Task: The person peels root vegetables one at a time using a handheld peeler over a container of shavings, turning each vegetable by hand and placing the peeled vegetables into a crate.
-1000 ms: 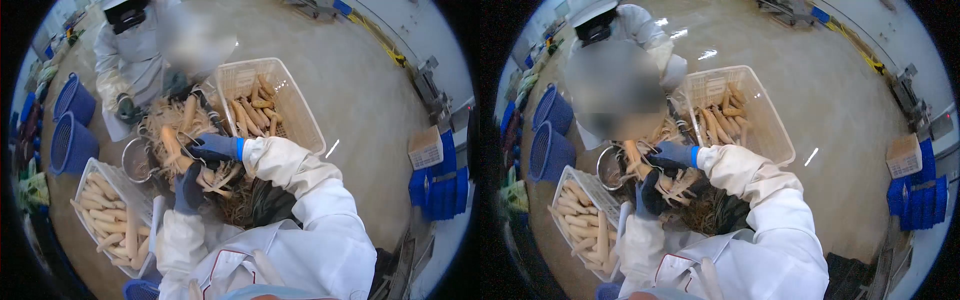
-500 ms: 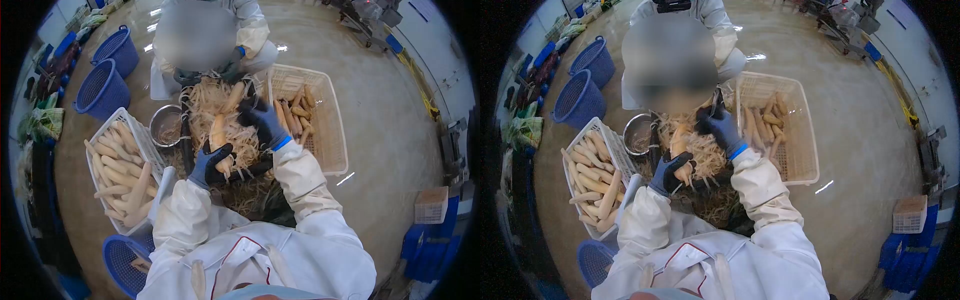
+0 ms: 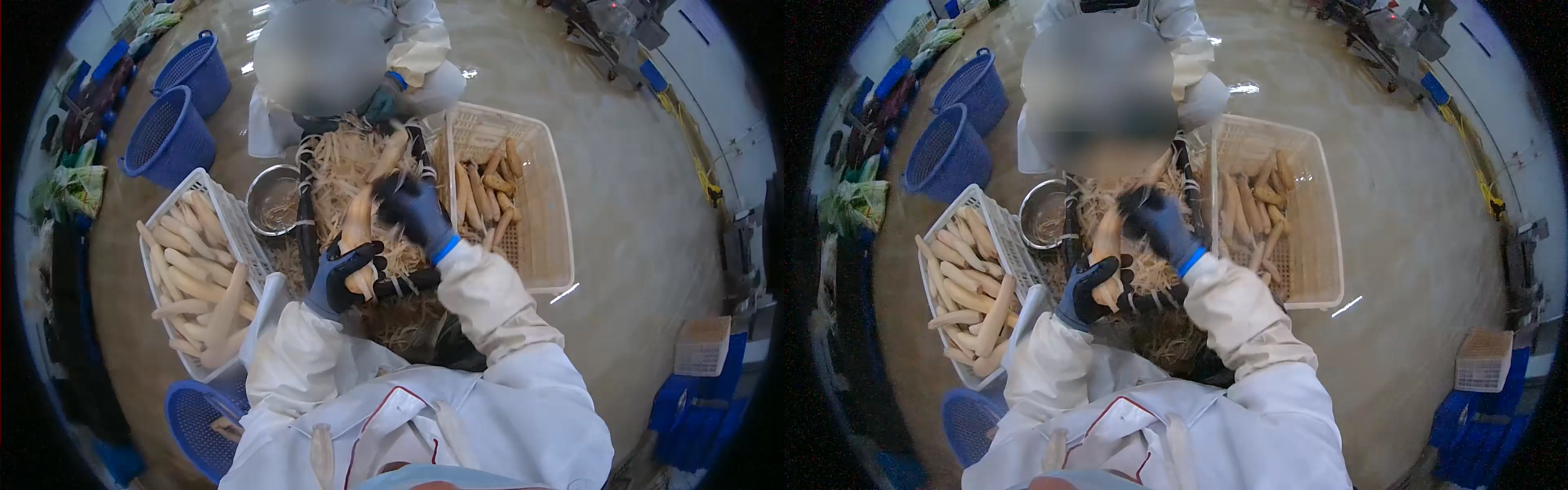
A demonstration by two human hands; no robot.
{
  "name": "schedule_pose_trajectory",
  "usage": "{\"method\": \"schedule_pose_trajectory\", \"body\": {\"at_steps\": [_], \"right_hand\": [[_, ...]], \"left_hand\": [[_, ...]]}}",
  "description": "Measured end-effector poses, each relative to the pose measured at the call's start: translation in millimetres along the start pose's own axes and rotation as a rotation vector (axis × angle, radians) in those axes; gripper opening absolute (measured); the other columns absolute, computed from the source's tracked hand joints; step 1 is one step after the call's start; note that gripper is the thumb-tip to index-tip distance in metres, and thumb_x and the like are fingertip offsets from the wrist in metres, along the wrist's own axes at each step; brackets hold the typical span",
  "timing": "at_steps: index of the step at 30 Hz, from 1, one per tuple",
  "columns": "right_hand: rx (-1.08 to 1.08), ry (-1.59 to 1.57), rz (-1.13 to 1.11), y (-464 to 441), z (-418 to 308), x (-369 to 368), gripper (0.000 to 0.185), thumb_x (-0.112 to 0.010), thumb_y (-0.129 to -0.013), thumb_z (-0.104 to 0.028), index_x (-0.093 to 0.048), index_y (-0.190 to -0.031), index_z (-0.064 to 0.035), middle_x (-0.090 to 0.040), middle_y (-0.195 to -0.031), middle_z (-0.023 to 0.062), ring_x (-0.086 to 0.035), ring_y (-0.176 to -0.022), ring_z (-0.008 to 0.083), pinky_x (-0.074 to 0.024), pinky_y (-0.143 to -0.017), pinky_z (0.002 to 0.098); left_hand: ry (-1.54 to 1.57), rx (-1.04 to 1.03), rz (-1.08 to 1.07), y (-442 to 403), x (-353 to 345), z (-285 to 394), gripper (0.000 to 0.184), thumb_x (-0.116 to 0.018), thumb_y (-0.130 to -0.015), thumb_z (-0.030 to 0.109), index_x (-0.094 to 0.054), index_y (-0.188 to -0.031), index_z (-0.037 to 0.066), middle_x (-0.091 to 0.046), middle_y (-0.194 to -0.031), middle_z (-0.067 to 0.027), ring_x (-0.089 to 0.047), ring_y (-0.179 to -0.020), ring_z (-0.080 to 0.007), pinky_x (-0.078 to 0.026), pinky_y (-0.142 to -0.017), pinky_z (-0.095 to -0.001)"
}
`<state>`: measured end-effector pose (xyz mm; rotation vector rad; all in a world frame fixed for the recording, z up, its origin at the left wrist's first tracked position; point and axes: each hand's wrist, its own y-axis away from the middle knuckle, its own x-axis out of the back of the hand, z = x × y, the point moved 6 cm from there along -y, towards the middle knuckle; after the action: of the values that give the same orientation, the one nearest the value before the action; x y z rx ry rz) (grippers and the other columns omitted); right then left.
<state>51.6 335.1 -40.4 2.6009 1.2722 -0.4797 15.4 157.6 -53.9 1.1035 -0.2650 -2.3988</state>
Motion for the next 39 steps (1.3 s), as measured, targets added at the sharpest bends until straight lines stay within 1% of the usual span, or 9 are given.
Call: {"method": "schedule_pose_trajectory", "body": {"at_steps": [8, 12, 14, 17, 20, 28, 30, 35, 39], "right_hand": [[0.116, -0.012, 0.467, -60, -2, 103, 0.019, -0.070, -0.087, -0.023, -0.066, -0.093, -0.0051, -0.062, -0.075, -0.0008, -0.055, -0.060, 0.0086, -0.0455, -0.053, 0.0239], [-0.001, 0.102, 0.012, -5, -20, 3, 0.024, -0.070, -0.086, -0.021, -0.066, -0.101, -0.0029, -0.063, -0.081, 0.0006, -0.058, -0.070, 0.0099, -0.0474, -0.065, 0.0252], [0.335, 0.357, -0.122, 8, 6, -29, 0.027, -0.073, -0.083, -0.018, -0.067, -0.105, -0.0028, -0.067, -0.088, 0.0019, -0.060, -0.078, 0.0117, -0.0488, -0.075, 0.0275], [0.033, 0.215, 0.110, -28, -2, 13, 0.023, -0.074, -0.083, -0.020, -0.067, -0.095, -0.0013, -0.066, -0.079, 0.0019, -0.058, -0.070, 0.0094, -0.0490, -0.065, 0.0266], [0.249, 0.246, 0.446, -61, -10, 83, 0.019, -0.071, -0.085, -0.018, -0.066, -0.094, -0.0015, -0.064, -0.077, 0.0015, -0.056, -0.059, 0.0109, -0.0458, -0.049, 0.0263], [0.284, 0.290, -0.050, -15, -10, -7, 0.022, -0.071, -0.083, -0.014, -0.064, -0.099, 0.0007, -0.067, -0.086, 0.0043, -0.062, -0.080, 0.0137, -0.0494, -0.075, 0.0271], [0.217, 0.408, 0.172, -39, -6, 34, 0.022, -0.072, -0.082, -0.014, -0.064, -0.097, 0.0020, -0.067, -0.081, 0.0044, -0.061, -0.073, 0.0146, -0.0500, -0.069, 0.0284], [0.198, 0.337, 0.561, -54, -24, 113, 0.014, -0.073, -0.084, -0.014, -0.066, -0.088, -0.0024, -0.065, -0.075, 0.0023, -0.058, -0.062, 0.0087, -0.0490, -0.062, 0.0254], [0.150, 0.067, 0.247, -23, -55, 49, 0.017, -0.073, -0.082, -0.012, -0.065, -0.090, 0.0008, -0.065, -0.075, 0.0047, -0.059, -0.062, 0.0122, -0.0486, -0.060, 0.0264]], "left_hand": [[0.007, -0.058, -0.137, 14, -13, 12, 0.045, -0.069, -0.079, 0.007, -0.052, -0.121, 0.004, -0.064, -0.099, -0.0107, -0.065, -0.072, -0.0209, -0.053, -0.058, -0.0294], [-0.260, -0.143, -0.018, -7, 18, 2, 0.049, -0.074, -0.075, 0.008, -0.053, -0.119, 0.000, -0.064, -0.101, -0.0134, -0.065, -0.081, -0.0210, -0.053, -0.061, -0.0330], [-0.349, -0.215, 0.023, -8, 18, 5, 0.056, -0.076, -0.070, 0.001, -0.052, -0.121, 0.001, -0.064, -0.102, -0.0119, -0.065, -0.083, -0.0203, -0.053, -0.067, -0.0330], [-0.462, -0.330, 0.022, -3, 5, 13, 0.069, -0.078, -0.070, 0.002, -0.049, -0.132, 0.003, -0.062, -0.108, -0.0083, -0.061, -0.097, -0.0165, -0.051, -0.076, -0.0302], [-0.353, -0.284, 0.003, 7, -7, 12, 0.078, -0.079, -0.069, 0.003, -0.043, -0.138, 0.004, -0.060, -0.115, -0.0090, -0.059, -0.101, -0.0158, -0.051, -0.078, -0.0299], [-0.663, -0.421, 0.047, -3, 2, 10, 0.086, -0.085, -0.063, 0.010, -0.043, -0.137, -0.001, -0.058, -0.123, -0.0100, -0.055, -0.112, -0.0176, -0.043, -0.096, -0.0315], [-0.651, -0.431, 0.029, 0, -7, 15, 0.086, -0.085, -0.061, 0.007, -0.044, -0.136, -0.003, -0.057, -0.126, -0.0110, -0.054, -0.112, -0.0184, -0.042, -0.099, -0.0321], [-0.607, -0.471, 0.034, 3, 1, 16, 0.074, -0.080, -0.067, 0.007, -0.047, -0.133, -0.002, -0.062, -0.114, -0.0095, -0.060, -0.099, -0.0172, -0.049, -0.086, -0.0303], [-0.302, -0.128, 0.030, 1, 7, 15, 0.056, -0.073, -0.074, 0.009, -0.053, -0.125, -0.001, -0.065, -0.100, -0.0096, -0.064, -0.082, -0.0175, -0.053, -0.070, -0.0303]]}}
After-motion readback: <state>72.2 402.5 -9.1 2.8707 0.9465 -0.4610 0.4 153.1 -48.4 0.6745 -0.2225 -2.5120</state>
